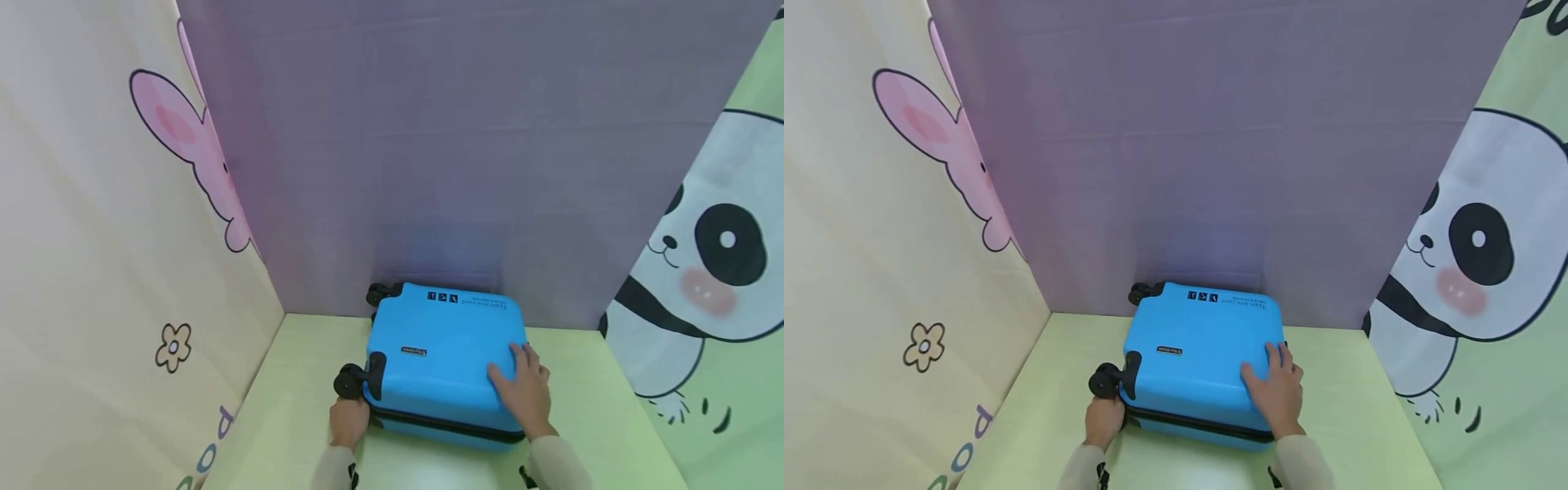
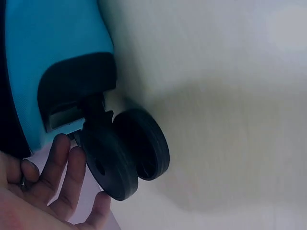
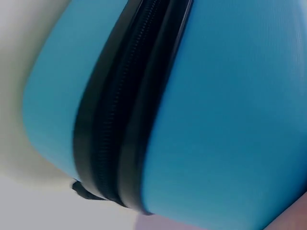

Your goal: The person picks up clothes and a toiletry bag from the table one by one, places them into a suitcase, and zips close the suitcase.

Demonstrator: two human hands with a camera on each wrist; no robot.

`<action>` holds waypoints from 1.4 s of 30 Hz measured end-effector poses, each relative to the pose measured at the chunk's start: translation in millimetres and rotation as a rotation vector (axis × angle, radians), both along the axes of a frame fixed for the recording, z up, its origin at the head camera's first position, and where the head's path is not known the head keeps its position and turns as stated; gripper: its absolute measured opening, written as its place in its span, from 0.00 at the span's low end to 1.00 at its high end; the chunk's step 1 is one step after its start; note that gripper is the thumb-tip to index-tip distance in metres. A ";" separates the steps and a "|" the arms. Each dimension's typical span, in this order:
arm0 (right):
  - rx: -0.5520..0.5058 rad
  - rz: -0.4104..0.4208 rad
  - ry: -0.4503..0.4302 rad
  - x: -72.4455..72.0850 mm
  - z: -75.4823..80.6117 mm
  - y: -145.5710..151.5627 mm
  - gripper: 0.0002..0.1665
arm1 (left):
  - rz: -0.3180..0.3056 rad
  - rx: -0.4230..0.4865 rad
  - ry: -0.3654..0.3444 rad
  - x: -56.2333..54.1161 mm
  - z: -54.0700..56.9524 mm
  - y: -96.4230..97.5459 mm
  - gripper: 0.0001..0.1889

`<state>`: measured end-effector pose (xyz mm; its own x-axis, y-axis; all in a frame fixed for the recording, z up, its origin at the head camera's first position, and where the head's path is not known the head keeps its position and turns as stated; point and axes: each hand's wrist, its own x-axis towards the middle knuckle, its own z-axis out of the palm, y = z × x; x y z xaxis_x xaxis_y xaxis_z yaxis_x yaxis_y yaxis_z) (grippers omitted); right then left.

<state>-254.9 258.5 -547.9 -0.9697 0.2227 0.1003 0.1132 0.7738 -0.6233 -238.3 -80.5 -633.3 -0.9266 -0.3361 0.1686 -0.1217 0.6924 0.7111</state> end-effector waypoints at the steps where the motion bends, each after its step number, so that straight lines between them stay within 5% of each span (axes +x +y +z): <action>1: 0.051 0.025 0.001 -2.1 0.8 -0.3 0.48 | 0.001 -0.013 0.014 -1.4 0.6 1.4 0.18; 6: 0.216 0.111 0.070 -10.2 1.7 0.1 0.46 | 0.006 -0.031 0.012 -6.4 0.9 5.9 0.18; 11: 0.238 0.158 0.171 -20.1 1.4 8.0 0.42 | 0.012 -0.019 0.024 -7.3 -1.9 11.3 0.18; 17: 0.229 0.217 0.182 -33.5 0.6 23.9 0.42 | 0.048 -0.097 0.036 -7.1 -8.7 22.0 0.16; 22: 0.324 0.301 0.226 -36.4 3.4 24.7 0.38 | 0.050 -0.112 0.037 -5.2 -7.1 26.7 0.15; 37: 0.505 0.410 0.183 -24.2 -3.2 24.7 0.76 | -0.016 -0.228 0.088 4.3 0.1 17.4 0.13; 42: 0.520 0.413 0.148 -19.9 -1.1 24.3 0.78 | -0.042 -0.223 0.083 2.3 -2.5 13.6 0.14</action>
